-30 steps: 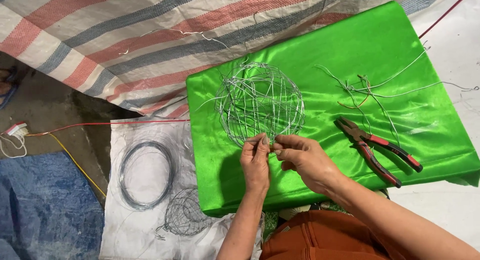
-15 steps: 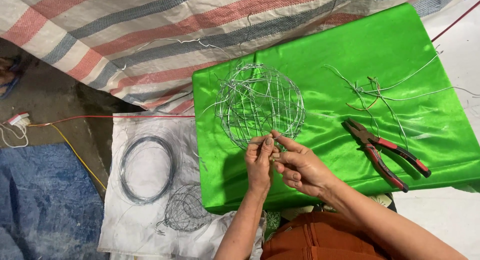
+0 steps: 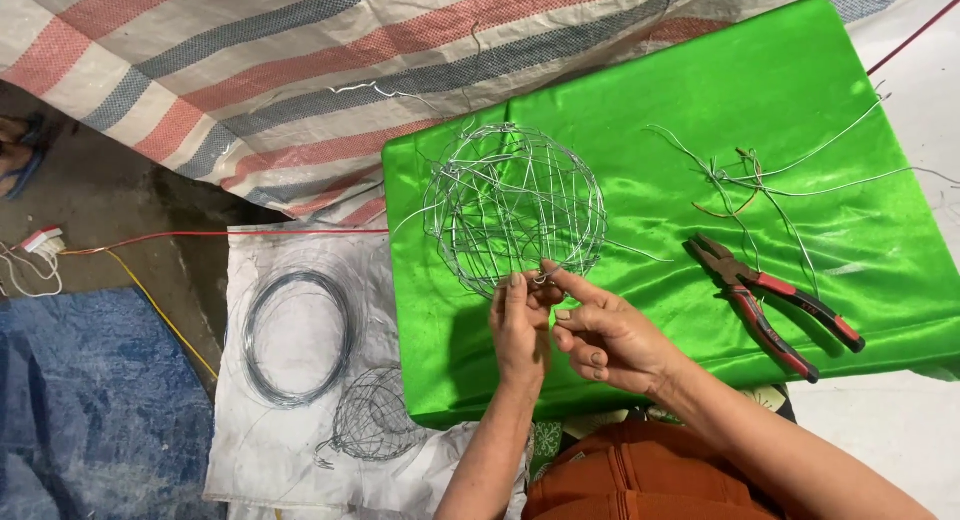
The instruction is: The person is manually weaving and bending metal wires to create a decorative or functional wire cage structure on a green surface.
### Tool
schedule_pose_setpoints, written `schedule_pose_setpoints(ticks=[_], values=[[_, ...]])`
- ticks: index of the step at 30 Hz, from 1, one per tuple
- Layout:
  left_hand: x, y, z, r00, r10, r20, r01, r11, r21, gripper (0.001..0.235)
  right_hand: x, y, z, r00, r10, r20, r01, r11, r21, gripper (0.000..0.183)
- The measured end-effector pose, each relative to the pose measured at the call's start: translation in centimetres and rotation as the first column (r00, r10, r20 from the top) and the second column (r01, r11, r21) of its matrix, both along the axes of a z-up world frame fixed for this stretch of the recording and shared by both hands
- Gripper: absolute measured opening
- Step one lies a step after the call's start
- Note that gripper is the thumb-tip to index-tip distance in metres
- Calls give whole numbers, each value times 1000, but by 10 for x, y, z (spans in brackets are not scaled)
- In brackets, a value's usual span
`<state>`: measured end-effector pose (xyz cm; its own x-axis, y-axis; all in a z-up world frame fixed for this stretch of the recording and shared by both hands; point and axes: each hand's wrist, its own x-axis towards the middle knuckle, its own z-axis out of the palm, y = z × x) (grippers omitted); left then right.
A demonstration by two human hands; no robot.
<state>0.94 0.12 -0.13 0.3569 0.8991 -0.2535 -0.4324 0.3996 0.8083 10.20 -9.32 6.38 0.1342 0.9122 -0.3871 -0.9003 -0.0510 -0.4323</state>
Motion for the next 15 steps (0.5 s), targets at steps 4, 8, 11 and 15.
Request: schedule_pose_setpoints(ticks=[4, 8, 11, 15], values=[[-3, 2, -10, 993, -10, -120, 19, 998, 68, 21, 0, 0, 2, 999, 12, -38, -12, 1000, 1, 70], [-5, 8, -13, 981, -4, -195, 26, 993, 114, 19, -3, 4, 1, 997, 24, -75, -22, 1000, 20, 74], [-2, 2, 2, 969, 2, -248, 35, 989, 145, 18, -2, 7, -5, 995, 27, -95, -24, 999, 35, 76], [-2, 4, 0, 951, -17, -307, 60, 989, 132, 21, 2, 13, -8, 995, 34, -95, -29, 999, 45, 74]])
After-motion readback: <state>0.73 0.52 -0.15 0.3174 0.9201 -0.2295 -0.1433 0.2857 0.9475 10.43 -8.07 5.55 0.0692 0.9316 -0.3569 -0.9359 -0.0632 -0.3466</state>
